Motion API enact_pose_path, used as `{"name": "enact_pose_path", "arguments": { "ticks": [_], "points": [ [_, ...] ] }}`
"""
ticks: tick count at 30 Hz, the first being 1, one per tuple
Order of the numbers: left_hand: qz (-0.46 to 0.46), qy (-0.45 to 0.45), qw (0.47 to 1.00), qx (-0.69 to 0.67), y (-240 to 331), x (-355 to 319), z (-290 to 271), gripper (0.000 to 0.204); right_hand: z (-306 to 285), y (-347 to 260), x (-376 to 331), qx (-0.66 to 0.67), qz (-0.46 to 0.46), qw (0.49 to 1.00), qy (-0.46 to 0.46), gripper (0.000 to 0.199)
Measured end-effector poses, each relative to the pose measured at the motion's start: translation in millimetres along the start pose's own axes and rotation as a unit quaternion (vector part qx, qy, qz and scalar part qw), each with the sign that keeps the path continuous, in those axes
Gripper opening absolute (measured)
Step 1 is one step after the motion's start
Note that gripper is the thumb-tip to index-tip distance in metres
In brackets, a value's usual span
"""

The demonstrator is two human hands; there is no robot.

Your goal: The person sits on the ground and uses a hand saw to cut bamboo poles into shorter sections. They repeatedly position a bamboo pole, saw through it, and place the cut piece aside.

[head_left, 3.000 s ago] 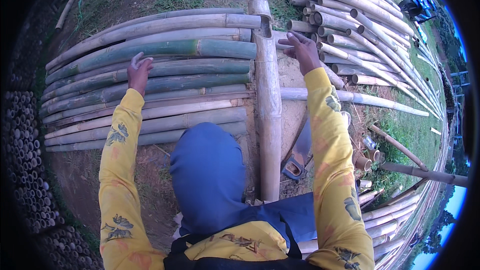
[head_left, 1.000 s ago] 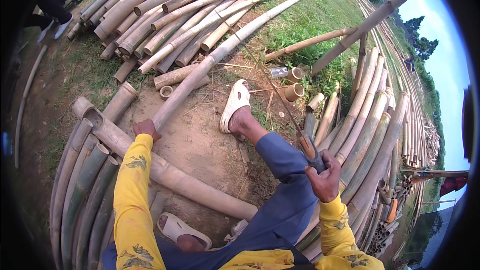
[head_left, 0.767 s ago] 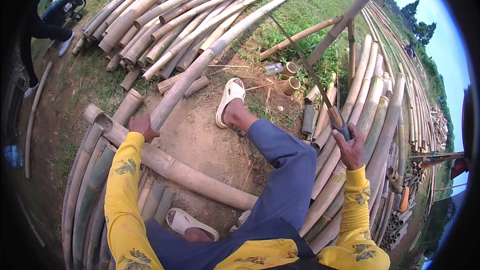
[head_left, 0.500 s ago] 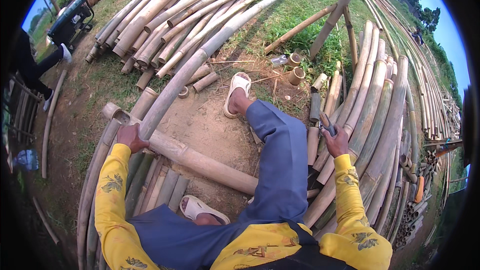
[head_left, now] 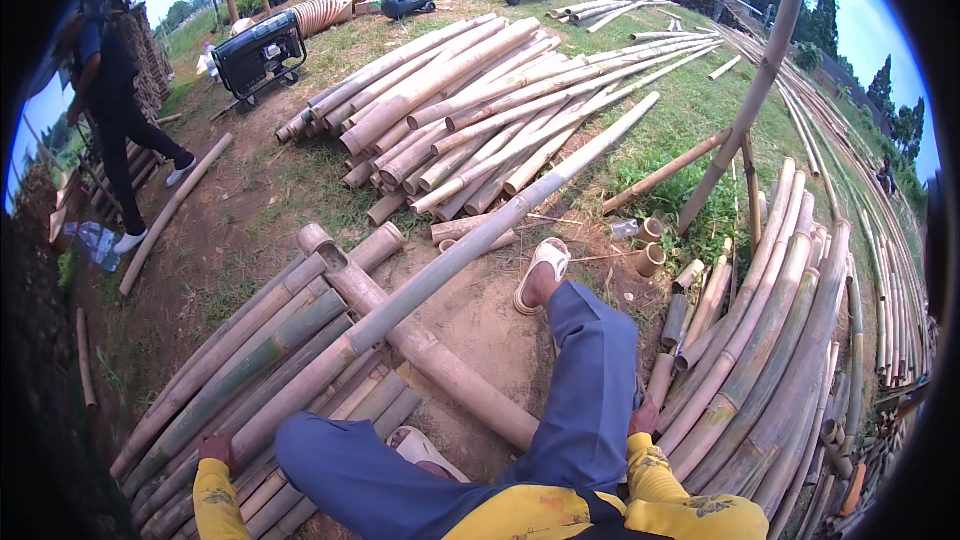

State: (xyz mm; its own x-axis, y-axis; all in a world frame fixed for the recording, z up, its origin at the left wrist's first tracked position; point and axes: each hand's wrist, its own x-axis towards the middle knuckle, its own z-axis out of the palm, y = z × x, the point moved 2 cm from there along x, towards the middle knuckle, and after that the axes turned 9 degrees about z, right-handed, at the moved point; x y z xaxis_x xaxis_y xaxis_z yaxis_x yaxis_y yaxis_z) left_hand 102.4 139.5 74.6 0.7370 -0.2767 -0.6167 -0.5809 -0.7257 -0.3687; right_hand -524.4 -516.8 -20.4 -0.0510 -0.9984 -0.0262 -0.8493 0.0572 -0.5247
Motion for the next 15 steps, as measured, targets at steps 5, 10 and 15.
{"name": "enact_pose_path", "arguments": {
  "ticks": [5, 10, 15],
  "points": [
    [-0.023, -0.009, 0.999, -0.039, -13.8, -15.0, 85.9, 0.092, 0.7, 21.3, -17.1, -0.049, 0.026, 0.997, -0.057, 0.036],
    [-0.04, -0.006, 0.998, -0.049, -1.1, -21.5, 145.8, 0.091, 17.5, 20.3, -23.5, -0.064, 0.03, 0.993, -0.096, 0.036],
    [-0.044, 0.04, 0.99, -0.127, 55.8, -23.7, 144.9, 0.094, 14.0, 29.9, -23.8, -0.088, 0.048, 0.99, -0.1, 0.036]
  ]
}}
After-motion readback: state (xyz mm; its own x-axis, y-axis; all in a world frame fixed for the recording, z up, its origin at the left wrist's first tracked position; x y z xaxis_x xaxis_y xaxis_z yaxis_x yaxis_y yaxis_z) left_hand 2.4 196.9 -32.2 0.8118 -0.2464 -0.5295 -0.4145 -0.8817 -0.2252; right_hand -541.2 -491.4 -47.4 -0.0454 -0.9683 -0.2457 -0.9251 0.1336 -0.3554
